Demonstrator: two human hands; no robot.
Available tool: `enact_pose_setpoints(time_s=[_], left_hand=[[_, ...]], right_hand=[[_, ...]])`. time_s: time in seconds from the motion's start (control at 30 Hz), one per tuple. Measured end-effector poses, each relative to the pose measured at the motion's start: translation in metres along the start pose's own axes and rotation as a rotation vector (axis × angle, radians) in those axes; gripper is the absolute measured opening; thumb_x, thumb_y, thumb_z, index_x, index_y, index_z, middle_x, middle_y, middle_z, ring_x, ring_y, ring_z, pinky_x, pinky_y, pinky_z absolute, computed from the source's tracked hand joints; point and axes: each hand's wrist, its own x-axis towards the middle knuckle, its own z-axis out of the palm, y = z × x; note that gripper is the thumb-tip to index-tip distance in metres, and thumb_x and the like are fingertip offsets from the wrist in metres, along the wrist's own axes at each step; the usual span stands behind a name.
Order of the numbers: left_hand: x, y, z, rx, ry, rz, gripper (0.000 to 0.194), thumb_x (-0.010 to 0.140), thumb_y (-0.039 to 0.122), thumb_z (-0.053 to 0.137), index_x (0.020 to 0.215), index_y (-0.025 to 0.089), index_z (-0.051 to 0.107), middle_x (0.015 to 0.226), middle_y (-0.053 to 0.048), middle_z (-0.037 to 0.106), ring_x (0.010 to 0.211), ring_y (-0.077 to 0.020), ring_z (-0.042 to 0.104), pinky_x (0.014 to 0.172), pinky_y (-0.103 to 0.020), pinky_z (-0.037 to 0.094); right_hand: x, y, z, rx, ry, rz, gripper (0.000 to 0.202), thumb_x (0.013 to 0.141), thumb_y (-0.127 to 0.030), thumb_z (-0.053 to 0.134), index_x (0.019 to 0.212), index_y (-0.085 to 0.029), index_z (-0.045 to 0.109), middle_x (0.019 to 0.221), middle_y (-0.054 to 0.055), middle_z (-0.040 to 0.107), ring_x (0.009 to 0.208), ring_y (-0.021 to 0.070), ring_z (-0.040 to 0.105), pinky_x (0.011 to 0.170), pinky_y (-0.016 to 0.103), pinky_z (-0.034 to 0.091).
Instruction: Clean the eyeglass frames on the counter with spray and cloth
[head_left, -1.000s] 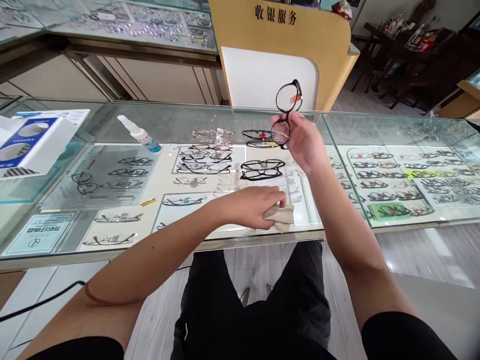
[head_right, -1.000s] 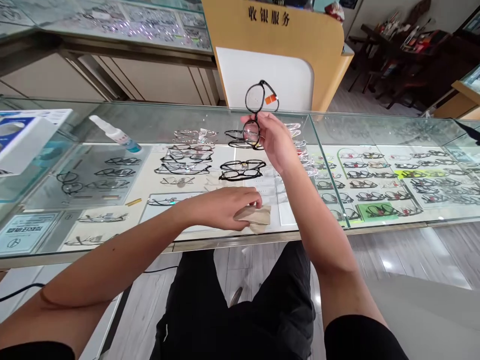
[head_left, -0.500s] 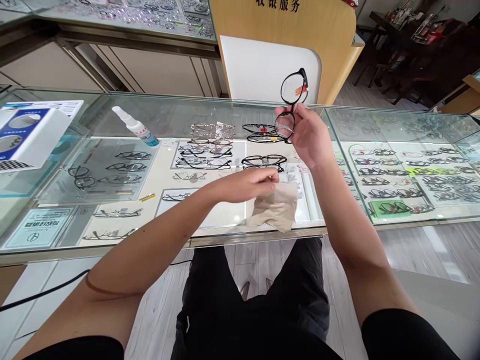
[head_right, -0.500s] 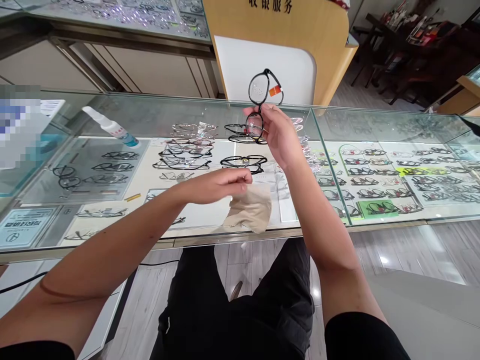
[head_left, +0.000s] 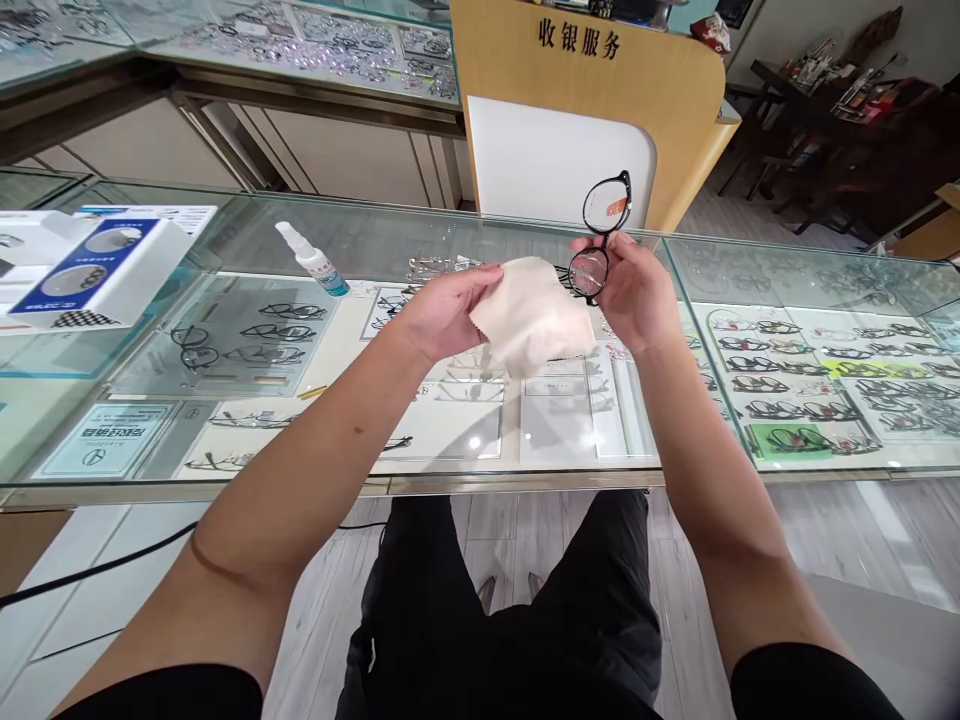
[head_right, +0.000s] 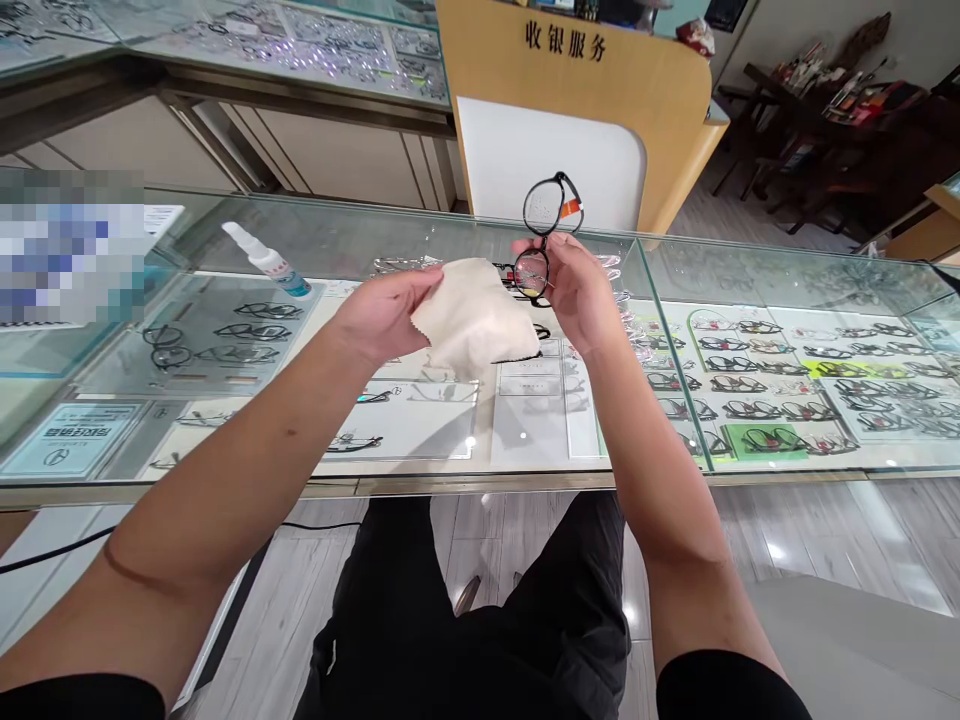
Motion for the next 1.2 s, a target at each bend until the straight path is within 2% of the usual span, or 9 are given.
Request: enact_pose_setpoints(time_s=[0.1,0.23,0.4,0.63,0.73,0.83,1.03,1.1,1.2], left_hand=[[0.000,0.004,-0.005,0.009,-0.002,-0.015,0.018,0.086,0.029,0.081,0.093,0.014,0.078,0.079,-0.004,0.070,0.067,-0.0172,0.067,0.059,-0.027,0.053],[0.000,0.002,-0.006,0.127,-0.015,0.067,0.039,0.072,0.021,0.091,0.110,0.019,0.079,0.093,-0.003,0.078,0.078,-0.0186,0.073,0.066,-0.026,0.056],[-0.002,-0.001,-0.003,0.273,0.014,0.019,0.055,0.067,0.026,0.099,0.118,0.020,0.078,0.098,-0.003,0.080,0.079,-0.0176,0.074,0.067,-0.025,0.056],[-0.002,-0.006,0.003,0.262,0.016,-0.001,0.051,0.064,0.023,0.101,0.110,0.018,0.079,0.090,-0.001,0.076,0.072,-0.0135,0.067,0.063,-0.023,0.050],[0.003,-0.011,0.002,0.170,0.030,-0.008,0.038,0.069,0.025,0.096,0.102,0.017,0.079,0.088,-0.002,0.074,0.072,-0.0153,0.067,0.061,-0.024,0.049],[0.006,-0.015,0.002,0.029,0.002,-0.038,0.029,0.076,0.036,0.089,0.094,0.016,0.078,0.085,-0.006,0.074,0.071,-0.0197,0.068,0.061,-0.029,0.053],[0.002,-0.019,0.008,-0.125,-0.027,-0.160,0.036,0.089,0.045,0.078,0.113,0.019,0.079,0.112,-0.015,0.082,0.105,-0.0328,0.077,0.085,-0.046,0.066],[0.000,-0.019,0.010,-0.149,-0.028,-0.154,0.037,0.088,0.042,0.080,0.116,0.018,0.078,0.116,-0.016,0.082,0.105,-0.0324,0.077,0.086,-0.046,0.066],[-0.003,-0.020,0.012,-0.190,0.021,-0.115,0.032,0.084,0.031,0.084,0.113,0.019,0.078,0.110,-0.011,0.082,0.091,-0.0257,0.078,0.086,-0.042,0.067]], right_hand=[[-0.003,-0.004,0.002,0.055,-0.042,0.021,0.037,0.093,-0.062,0.081,0.097,-0.027,0.068,0.113,0.004,0.082,0.121,0.0278,0.079,0.099,0.046,0.069],[-0.008,-0.012,0.005,0.139,-0.112,0.070,0.035,0.093,-0.059,0.081,0.095,-0.027,0.068,0.110,0.005,0.082,0.125,0.0303,0.078,0.101,0.049,0.069],[-0.012,-0.015,0.003,0.209,-0.217,0.150,0.032,0.095,-0.056,0.079,0.098,-0.027,0.065,0.108,0.005,0.081,0.127,0.0305,0.078,0.092,0.044,0.071],[-0.014,-0.004,0.006,0.164,-0.401,0.221,0.037,0.089,-0.055,0.084,0.099,-0.026,0.064,0.109,0.008,0.081,0.124,0.0303,0.077,0.079,0.035,0.068],[-0.014,-0.004,0.010,0.138,-0.358,0.188,0.040,0.087,-0.058,0.086,0.097,-0.026,0.065,0.107,0.008,0.081,0.127,0.0324,0.076,0.084,0.039,0.068],[-0.014,-0.007,0.012,0.121,-0.280,0.137,0.042,0.084,-0.062,0.088,0.096,-0.027,0.068,0.104,0.008,0.080,0.127,0.0350,0.076,0.094,0.046,0.067],[-0.011,-0.013,0.010,0.166,-0.120,0.021,0.037,0.083,-0.060,0.086,0.092,-0.028,0.070,0.105,0.006,0.081,0.127,0.0326,0.076,0.113,0.049,0.061],[-0.010,-0.014,0.009,0.171,-0.072,0.008,0.036,0.083,-0.059,0.087,0.092,-0.028,0.070,0.106,0.006,0.082,0.128,0.0321,0.076,0.115,0.049,0.060],[-0.009,-0.014,0.008,0.190,-0.037,-0.001,0.033,0.084,-0.056,0.086,0.091,-0.028,0.070,0.106,0.006,0.082,0.129,0.0310,0.075,0.116,0.048,0.059]])
